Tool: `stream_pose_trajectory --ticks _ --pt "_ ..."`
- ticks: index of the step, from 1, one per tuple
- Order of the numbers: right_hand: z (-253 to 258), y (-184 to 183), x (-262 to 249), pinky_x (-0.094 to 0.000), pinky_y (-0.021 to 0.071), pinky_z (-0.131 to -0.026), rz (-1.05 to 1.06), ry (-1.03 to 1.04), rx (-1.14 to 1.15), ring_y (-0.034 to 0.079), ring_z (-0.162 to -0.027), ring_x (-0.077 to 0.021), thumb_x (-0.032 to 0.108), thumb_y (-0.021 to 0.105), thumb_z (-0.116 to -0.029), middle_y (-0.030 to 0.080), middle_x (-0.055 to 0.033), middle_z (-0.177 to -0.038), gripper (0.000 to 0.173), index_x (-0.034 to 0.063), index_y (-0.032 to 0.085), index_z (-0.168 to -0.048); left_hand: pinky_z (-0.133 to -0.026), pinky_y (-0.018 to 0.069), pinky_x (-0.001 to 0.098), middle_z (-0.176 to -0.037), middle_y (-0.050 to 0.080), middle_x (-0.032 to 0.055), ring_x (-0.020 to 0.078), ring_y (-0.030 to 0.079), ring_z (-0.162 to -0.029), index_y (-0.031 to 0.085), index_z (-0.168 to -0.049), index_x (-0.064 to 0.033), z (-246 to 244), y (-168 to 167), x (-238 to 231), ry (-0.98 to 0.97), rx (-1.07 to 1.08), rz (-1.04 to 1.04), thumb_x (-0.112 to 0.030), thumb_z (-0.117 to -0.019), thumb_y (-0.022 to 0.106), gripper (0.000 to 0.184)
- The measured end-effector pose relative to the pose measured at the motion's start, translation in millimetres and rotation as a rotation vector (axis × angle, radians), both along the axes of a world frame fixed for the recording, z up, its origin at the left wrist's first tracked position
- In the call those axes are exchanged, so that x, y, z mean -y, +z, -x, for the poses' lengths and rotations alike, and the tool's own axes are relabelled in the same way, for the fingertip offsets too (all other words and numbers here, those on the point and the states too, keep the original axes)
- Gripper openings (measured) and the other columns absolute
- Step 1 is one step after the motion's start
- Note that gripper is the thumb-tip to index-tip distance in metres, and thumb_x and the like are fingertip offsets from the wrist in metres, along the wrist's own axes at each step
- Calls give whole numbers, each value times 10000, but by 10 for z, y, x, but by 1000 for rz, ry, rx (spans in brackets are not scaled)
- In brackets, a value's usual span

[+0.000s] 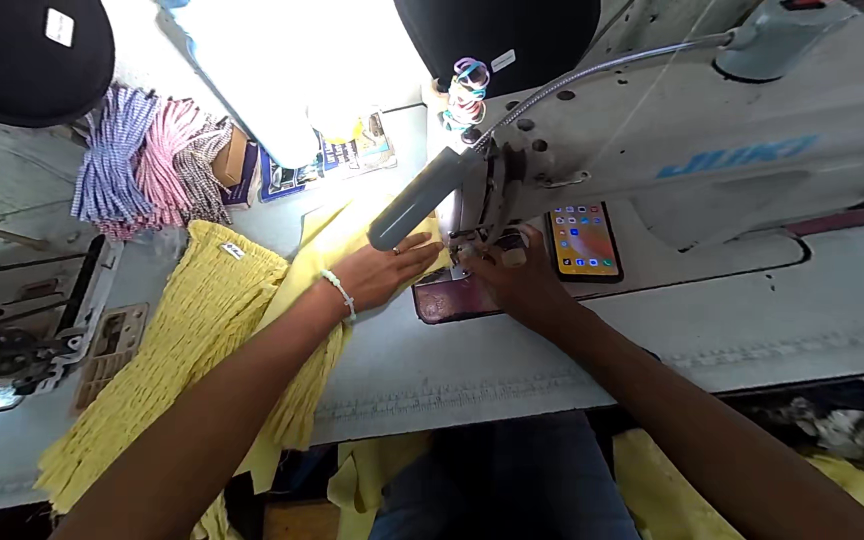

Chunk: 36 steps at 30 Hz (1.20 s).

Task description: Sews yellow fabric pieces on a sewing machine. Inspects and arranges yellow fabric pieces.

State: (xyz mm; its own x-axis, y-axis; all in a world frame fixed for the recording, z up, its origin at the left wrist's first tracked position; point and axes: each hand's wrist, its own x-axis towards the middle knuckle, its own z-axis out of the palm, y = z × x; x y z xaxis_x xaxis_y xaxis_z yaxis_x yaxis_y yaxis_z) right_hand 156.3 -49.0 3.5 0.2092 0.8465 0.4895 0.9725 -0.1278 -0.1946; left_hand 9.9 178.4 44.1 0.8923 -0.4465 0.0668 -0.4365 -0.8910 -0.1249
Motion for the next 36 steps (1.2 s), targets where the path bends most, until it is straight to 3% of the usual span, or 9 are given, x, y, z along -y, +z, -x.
stream_pose_trajectory --ticks 5,8,11,14,16,18,31,34,36 --pt "-54 82 -19 -725 350 -1053 43 -4 -14 649 -1089 -486 -53 677 -895 732 -225 -1022 277 98 791 -1097 -1103 394 594 -1531 517 143 349 474 -1425 615 -1367 13 169 -253 641 511 9 398 33 -941 580 428" --pt "-92 187 -35 -667 362 -1092 173 -65 -235 497 -1287 -556 47 680 -947 682 -263 -1208 246 129 789 -1152 -1024 453 581 -1559 476 171 396 515 -1371 594 -1391 31 142 -164 1247 827 -31 377 -33 -975 562 422" --pt "-190 179 -62 -674 362 -1083 177 -36 -230 486 -1303 -556 92 708 -936 677 -262 -1233 230 158 798 -1137 -1022 456 537 -1612 366 214 424 492 -1357 469 -1499 22 -38 153 1527 986 -308 307 -67 -1028 476 480" --pt "-251 143 -76 -614 409 -1071 167 -40 -241 506 -1291 -502 171 687 -964 666 -237 -1252 207 139 789 -1142 -1037 475 457 -1471 478 248 398 541 -1273 528 -1428 51 -122 203 1572 986 -330 301 -140 -1068 443 417" --pt "-271 145 -81 -626 357 -1103 164 -7 -207 559 -1248 -479 148 679 -974 689 -237 -1207 205 119 787 -1145 -890 547 452 -1286 611 231 378 641 -1083 695 -1184 51 -37 -51 1525 889 -8 310 -151 -1030 526 305" --pt "-288 129 -76 -629 366 -1089 162 27 -121 573 -1226 -476 122 662 -974 710 -219 -1169 227 149 790 -1160 -779 560 484 -1300 668 181 370 685 -1013 749 -968 0 50 -354 1427 763 302 349 -163 -971 591 227" --pt "-184 124 -50 -656 288 -1145 124 -33 -62 568 -1260 -477 20 649 -945 710 -227 -1184 247 79 782 -1145 -796 506 504 -1413 630 118 373 636 -1145 766 -1050 -47 90 -432 1219 673 299 410 -190 -984 560 259" --pt "19 93 160 -675 422 -1009 -11 -57 -84 598 -1168 -494 -6 672 -903 680 -258 -1165 222 22 769 -1101 -805 505 512 -1429 618 112 374 630 -1151 762 -1128 -56 101 -440 1182 655 284 410 -205 -989 572 279" --pt "330 112 487 -563 534 -892 -86 -107 -211 659 -1074 -403 37 600 -951 698 -209 -1130 218 8 747 -1111 -815 504 521 -1440 607 119 379 623 -1161 753 -1152 -47 87 -434 1174 652 273 415 -208 -991 577 288"
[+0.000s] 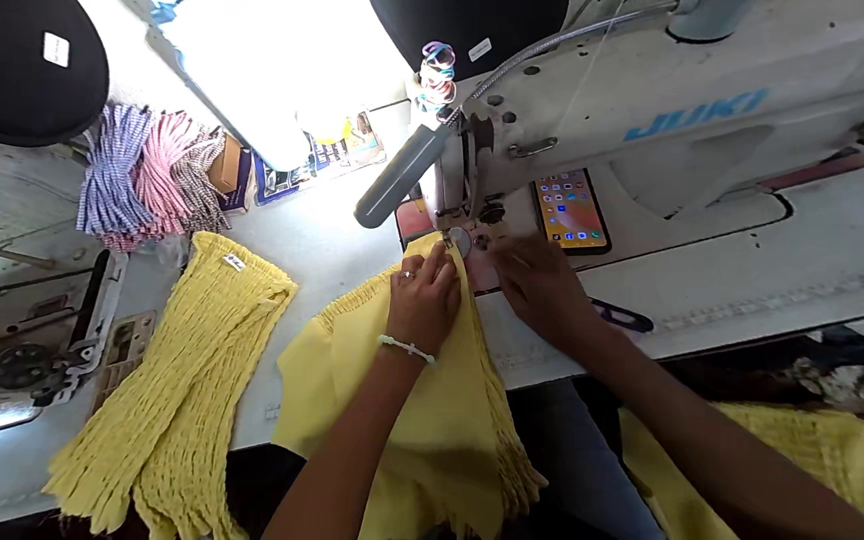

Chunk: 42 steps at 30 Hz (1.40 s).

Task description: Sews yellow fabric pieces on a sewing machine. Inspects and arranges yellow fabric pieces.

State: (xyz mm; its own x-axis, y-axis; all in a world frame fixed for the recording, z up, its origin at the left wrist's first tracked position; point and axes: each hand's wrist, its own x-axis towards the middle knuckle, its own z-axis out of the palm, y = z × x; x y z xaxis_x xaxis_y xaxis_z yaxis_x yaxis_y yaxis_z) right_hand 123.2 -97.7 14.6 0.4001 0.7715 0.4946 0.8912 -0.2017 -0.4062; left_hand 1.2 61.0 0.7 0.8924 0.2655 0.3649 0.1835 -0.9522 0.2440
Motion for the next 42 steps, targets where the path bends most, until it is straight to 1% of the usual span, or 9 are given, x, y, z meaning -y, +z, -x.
stream_pose_trajectory --ticks 5,11,15,18,21,26,31,36,42 --pt "997 -247 940 -264 596 -673 -105 -72 -305 698 -725 -148 111 518 -986 721 -95 -867 243 13 731 -1051 -987 464 576 -1473 577 142 395 578 -1288 716 -1249 -33 126 93 144 3 -68 -1 -177 -1015 569 311" --pt "1295 -474 1208 -265 562 -958 33 40 -940 698 -1090 -92 208 569 -1035 732 -104 -1208 364 -4 670 -1313 -945 525 385 -1158 701 139 270 656 -1084 725 -1142 -87 1077 -60 1154 -103 299 64 -150 -991 571 225" --pt "1301 -383 1181 -245 596 -837 82 140 -1611 700 -910 -45 157 626 -997 731 12 -1016 212 47 686 -1169 -971 513 348 -1223 588 150 248 597 -1142 565 -1283 -132 1667 -522 1641 -57 302 278 -387 -916 738 479" --pt "1370 -360 1179 -287 608 -806 6 146 -1755 708 -880 -97 133 687 -934 723 -5 -974 194 58 658 -1111 -900 575 376 -1173 641 258 309 674 -1051 576 -1297 17 1798 -530 1658 11 205 427 -109 -843 739 499" --pt "1383 -254 1202 -274 607 -790 -38 71 -1712 715 -865 -99 90 731 -872 724 -16 -958 268 51 608 -1107 -792 600 337 -1032 699 215 270 707 -871 665 -1233 33 1841 -438 1655 2 169 393 18 -843 643 391" --pt "1441 -179 1442 -252 613 -711 -112 8 -1470 719 -758 -78 44 748 -849 712 21 -850 388 80 484 -1130 -768 593 293 -995 672 192 223 685 -857 721 -1241 -62 2035 -351 1586 -94 129 448 -6 -873 621 386" --pt "1458 -205 1649 -148 568 -805 -267 379 -1108 667 -915 35 128 649 -985 732 102 -1068 199 160 734 -1162 -837 542 180 -1026 705 109 70 659 -923 731 -1148 -35 2187 -296 1519 -67 220 699 -49 -878 678 275" --pt "1430 -128 1444 -202 557 -941 -324 546 -627 660 -1056 -61 16 602 -981 698 -34 -1120 257 114 699 -1198 -897 578 210 -1076 717 22 40 677 -1015 745 -1085 -53 2317 -270 1486 -44 280 969 6 -846 723 247" --pt "1455 123 1191 -167 509 -962 -389 558 -413 595 -1095 -51 158 612 -1029 608 -55 -1112 125 155 729 -1071 -810 594 199 -1027 724 -2 32 692 -917 764 -1044 -48 2395 -147 1495 34 307 1109 21 -826 750 229"
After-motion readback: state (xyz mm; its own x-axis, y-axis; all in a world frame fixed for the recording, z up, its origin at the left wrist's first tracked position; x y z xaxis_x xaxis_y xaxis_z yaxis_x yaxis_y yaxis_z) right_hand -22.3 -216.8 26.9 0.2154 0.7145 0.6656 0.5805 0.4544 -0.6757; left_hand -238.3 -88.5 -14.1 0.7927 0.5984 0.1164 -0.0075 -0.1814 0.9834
